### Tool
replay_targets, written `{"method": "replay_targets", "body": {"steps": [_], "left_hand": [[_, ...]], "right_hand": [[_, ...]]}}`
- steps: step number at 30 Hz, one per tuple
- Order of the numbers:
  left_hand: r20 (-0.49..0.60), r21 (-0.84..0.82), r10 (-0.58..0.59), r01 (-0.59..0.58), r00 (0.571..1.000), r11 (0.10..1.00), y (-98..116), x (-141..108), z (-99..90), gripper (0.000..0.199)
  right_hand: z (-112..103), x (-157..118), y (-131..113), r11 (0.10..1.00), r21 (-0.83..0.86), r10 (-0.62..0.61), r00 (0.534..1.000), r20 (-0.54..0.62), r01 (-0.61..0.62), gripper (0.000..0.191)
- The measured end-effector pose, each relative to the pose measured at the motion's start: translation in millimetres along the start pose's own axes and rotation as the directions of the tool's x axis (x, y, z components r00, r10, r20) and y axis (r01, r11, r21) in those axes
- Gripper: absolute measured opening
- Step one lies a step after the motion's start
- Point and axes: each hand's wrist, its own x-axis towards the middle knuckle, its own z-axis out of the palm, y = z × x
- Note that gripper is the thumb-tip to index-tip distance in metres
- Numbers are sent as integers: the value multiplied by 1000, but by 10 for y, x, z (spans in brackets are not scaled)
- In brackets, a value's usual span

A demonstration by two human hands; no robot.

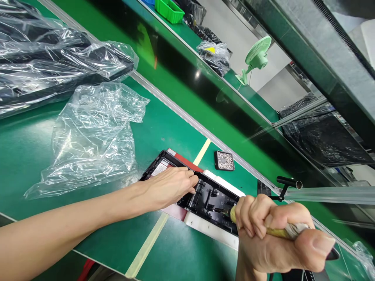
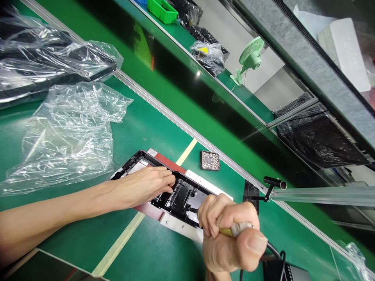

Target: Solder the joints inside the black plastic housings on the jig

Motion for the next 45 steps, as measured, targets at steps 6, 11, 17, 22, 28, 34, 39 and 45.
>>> {"method": "replay_targets", "body": {"steps": [6, 11, 17, 22, 28, 34, 39, 45], "left_hand": [[10, 17, -2, 2, 1000, 1000, -17, 1, 15, 26], [14, 61, -9, 8, 1000, 998, -9, 3, 5, 28], [15, 80, -15, 14, 1000, 997, 18, 10, -13, 26], [-15, 72, 20, -19, 1000, 997, 6, 10, -4, 27], [-56, 51, 49, -46, 997, 998, -12, 4, 19, 29], [-56, 46, 38, -35, 998, 998, -11, 3, 34, 30], [-58, 59, 45, -41, 997, 997, 0, 2, 18, 29], [-60, 49, 50, -47, 997, 998, 6, 0, 7, 29]], "right_hand": [[4, -2, 1, 1000, 5, 4, 1000, -16, -4, 48], [8, -19, 25, 1000, 25, -5, 1000, -26, 6, 47], [-2, -27, 29, 999, 35, -7, 1000, -23, 8, 44], [-10, -14, 12, 1000, 5, -7, 1000, -2, 7, 48], [-2, -4, 5, 1000, -7, -16, 1000, 11, 16, 47], [-6, 2, 4, 1000, 3, -13, 1000, 14, 13, 47], [-26, 4, 4, 1000, 9, -6, 1000, 15, 6, 44], [-31, 4, 1, 1000, 9, -7, 1000, 15, 7, 43]]}}
